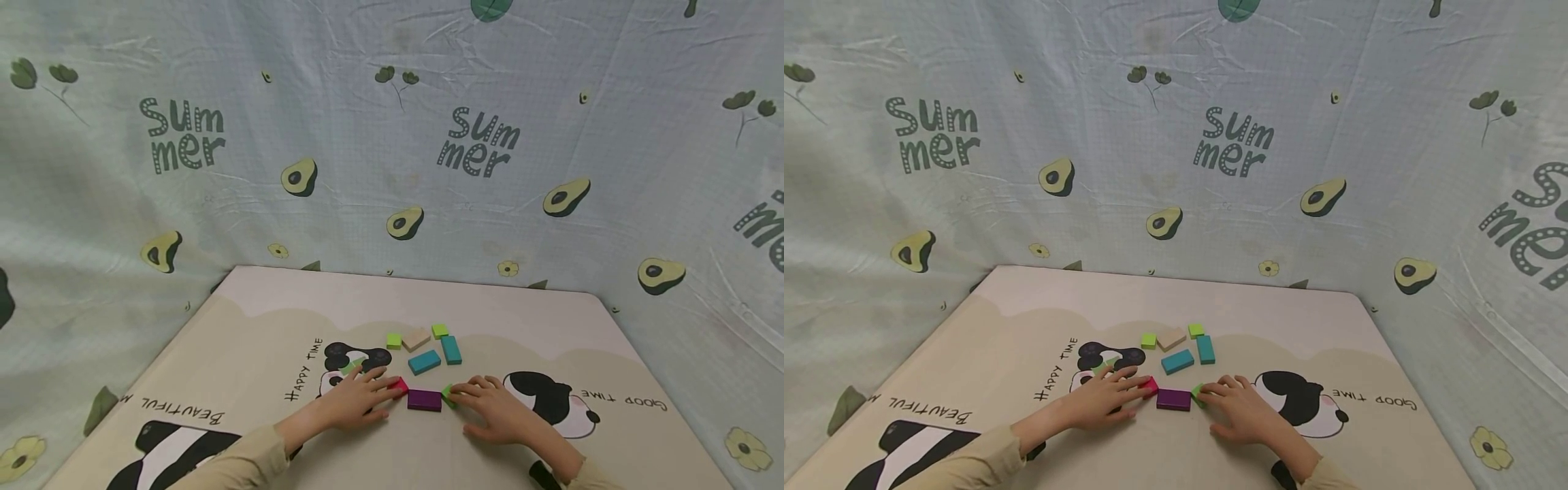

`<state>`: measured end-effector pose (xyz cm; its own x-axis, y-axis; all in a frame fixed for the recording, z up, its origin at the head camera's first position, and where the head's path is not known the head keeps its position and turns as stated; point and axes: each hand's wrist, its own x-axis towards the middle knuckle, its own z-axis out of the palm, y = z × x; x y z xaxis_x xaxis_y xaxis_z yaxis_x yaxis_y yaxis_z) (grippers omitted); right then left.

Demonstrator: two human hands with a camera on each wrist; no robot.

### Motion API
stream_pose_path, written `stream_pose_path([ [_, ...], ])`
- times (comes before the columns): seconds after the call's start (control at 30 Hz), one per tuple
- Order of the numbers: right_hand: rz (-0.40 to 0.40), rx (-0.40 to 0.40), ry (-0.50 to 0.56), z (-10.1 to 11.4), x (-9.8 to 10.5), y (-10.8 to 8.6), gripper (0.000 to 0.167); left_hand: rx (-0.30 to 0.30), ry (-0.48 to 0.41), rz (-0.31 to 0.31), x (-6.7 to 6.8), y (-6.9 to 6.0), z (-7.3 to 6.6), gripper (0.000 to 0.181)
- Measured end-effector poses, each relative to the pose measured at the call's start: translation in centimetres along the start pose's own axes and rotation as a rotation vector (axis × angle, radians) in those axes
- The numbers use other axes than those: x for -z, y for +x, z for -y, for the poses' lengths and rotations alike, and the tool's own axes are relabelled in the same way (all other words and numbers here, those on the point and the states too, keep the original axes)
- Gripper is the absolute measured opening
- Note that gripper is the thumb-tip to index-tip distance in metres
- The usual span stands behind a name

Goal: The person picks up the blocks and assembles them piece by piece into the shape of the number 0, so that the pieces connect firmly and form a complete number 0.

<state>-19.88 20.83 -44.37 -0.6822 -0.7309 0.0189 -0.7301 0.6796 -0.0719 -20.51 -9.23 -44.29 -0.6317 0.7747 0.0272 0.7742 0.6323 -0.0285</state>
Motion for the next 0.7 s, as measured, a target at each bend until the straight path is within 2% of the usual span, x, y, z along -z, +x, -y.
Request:
stream_pose_path([
  [0.3, -0.016, 0.008, 0.016, -0.16, -0.17, -0.01, 0.048, -0.004, -0.007, -0.010, -0.13, 0.12, 0.16, 0.044],
  [0.7, -0.030, 0.010, 0.035, -0.29, -0.37, 0.00, 0.047, 0.014, -0.024, 0.008, -0.35, 0.19, 0.26, 0.044],
])
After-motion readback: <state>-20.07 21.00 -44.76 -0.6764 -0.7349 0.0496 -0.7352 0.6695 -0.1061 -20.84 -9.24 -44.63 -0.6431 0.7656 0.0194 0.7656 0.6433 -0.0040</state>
